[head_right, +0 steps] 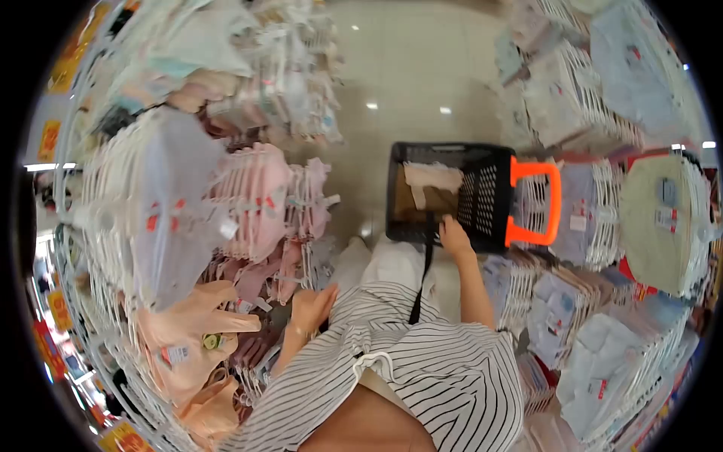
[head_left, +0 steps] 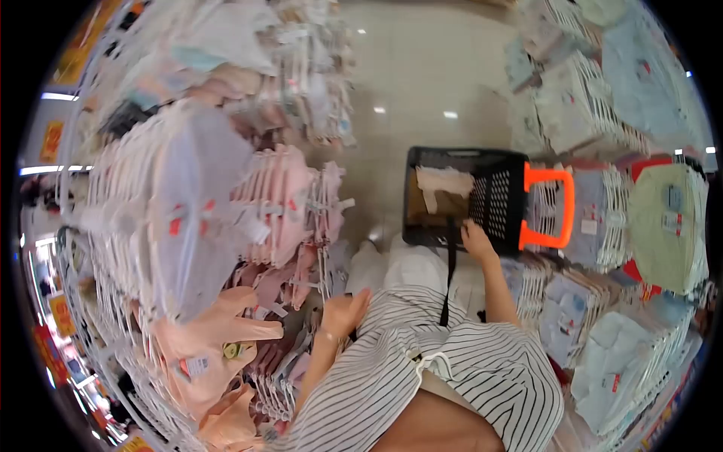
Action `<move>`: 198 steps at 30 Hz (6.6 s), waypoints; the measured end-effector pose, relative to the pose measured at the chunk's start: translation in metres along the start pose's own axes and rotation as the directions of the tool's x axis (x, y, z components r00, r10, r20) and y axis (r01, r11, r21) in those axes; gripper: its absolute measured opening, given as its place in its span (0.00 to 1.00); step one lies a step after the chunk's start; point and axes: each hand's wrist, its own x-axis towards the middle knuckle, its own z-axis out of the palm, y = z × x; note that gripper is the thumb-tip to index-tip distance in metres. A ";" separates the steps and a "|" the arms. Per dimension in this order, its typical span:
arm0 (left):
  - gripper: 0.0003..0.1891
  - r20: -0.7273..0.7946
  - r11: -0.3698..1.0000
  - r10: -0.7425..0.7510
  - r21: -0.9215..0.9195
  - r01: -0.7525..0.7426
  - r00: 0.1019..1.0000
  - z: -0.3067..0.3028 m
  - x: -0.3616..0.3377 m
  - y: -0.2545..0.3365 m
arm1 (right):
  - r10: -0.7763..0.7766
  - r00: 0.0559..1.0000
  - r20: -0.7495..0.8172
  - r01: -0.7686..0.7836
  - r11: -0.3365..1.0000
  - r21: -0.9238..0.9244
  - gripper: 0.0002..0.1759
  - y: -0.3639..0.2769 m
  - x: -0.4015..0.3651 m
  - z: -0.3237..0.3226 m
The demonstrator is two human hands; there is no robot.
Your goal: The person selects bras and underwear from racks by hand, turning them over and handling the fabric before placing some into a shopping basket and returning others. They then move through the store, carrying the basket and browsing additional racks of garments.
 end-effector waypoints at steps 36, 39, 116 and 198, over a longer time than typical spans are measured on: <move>0.04 0.416 0.853 -0.205 -0.367 0.370 0.886 0.513 0.140 -0.125 | 0.791 0.560 0.248 -0.098 -0.234 0.967 0.14 0.206 0.333 0.312; 0.04 0.401 0.824 -0.177 -0.439 0.358 0.899 0.489 0.145 -0.120 | 0.841 0.541 0.022 -0.046 0.003 0.999 0.18 0.181 0.271 0.300; 0.14 -0.736 0.741 -0.596 -0.658 0.132 -0.322 -0.177 -0.194 0.069 | -0.944 -0.328 -0.032 0.617 -0.240 0.750 0.07 -0.638 -0.224 -0.033; 0.16 -0.897 0.957 0.267 0.289 0.010 0.354 -0.120 0.059 0.013 | 0.486 0.349 -0.801 -0.455 0.835 0.309 0.18 0.138 -0.058 -0.128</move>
